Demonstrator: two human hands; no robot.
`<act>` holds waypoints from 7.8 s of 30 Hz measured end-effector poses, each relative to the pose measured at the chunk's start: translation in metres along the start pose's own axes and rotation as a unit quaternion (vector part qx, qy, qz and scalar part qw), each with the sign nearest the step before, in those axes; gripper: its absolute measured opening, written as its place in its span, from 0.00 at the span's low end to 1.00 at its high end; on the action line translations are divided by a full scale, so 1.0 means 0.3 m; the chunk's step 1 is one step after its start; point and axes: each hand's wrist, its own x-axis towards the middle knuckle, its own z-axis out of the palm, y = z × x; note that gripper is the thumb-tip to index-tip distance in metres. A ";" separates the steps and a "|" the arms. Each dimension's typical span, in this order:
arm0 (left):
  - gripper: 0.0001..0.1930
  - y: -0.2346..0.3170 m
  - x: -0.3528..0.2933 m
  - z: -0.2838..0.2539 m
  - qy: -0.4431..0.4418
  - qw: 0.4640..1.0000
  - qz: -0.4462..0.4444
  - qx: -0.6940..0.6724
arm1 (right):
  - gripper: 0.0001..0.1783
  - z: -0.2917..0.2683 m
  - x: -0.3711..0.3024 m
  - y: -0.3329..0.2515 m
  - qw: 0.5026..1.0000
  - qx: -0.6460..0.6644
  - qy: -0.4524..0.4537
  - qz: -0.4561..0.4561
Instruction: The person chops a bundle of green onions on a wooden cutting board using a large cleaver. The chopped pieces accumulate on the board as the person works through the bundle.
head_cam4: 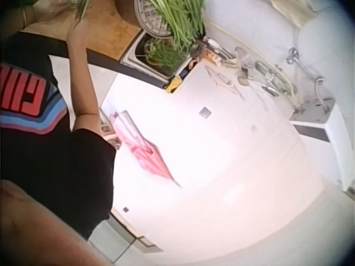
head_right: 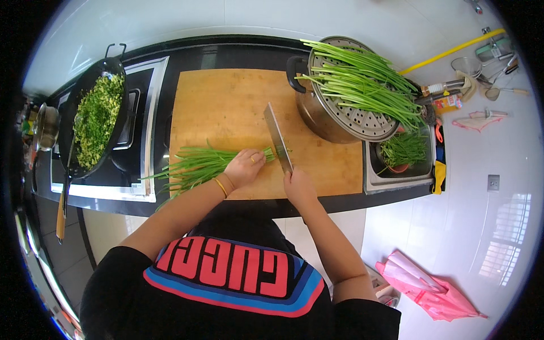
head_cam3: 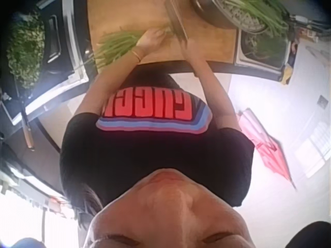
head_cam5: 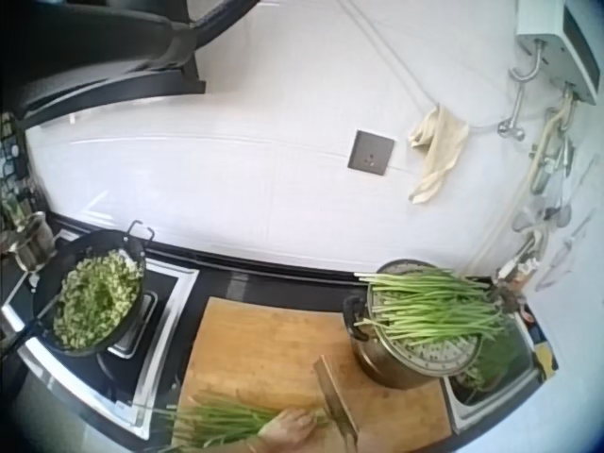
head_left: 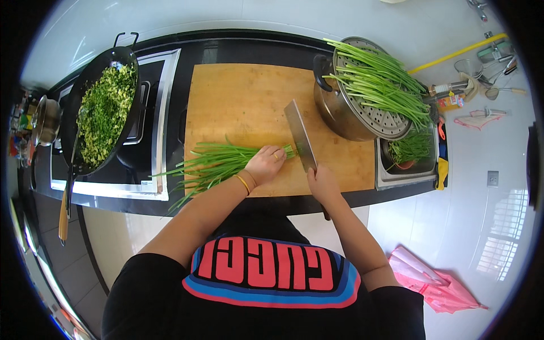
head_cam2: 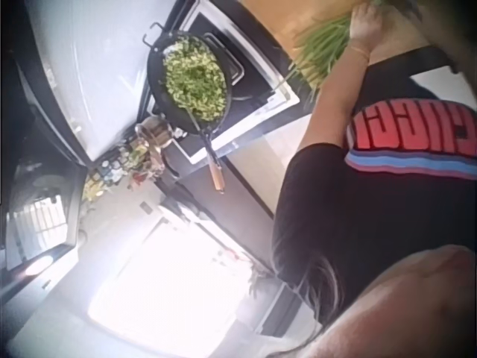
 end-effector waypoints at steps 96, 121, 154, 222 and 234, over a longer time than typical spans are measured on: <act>0.07 -0.092 0.086 -0.062 -0.068 0.826 -0.426 -0.362 | 0.15 0.035 -0.055 0.038 0.966 0.252 0.034 0.050; 0.05 0.150 -0.016 -0.082 -0.133 0.971 -0.124 0.155 | 0.13 0.008 -0.209 0.174 0.957 0.276 0.089 0.020; 0.15 0.047 -0.032 -0.057 -0.058 0.992 0.023 0.106 | 0.15 0.035 -0.229 0.079 0.990 0.114 0.078 0.004; 0.10 0.049 -0.014 -0.011 0.020 0.996 -0.081 -0.012 | 0.13 0.053 0.001 0.003 1.000 0.023 -0.019 -0.004; 0.08 0.047 -0.016 -0.024 0.017 0.994 -0.100 -0.050 | 0.11 -0.047 -0.095 -0.015 0.996 -0.010 -0.085 -0.010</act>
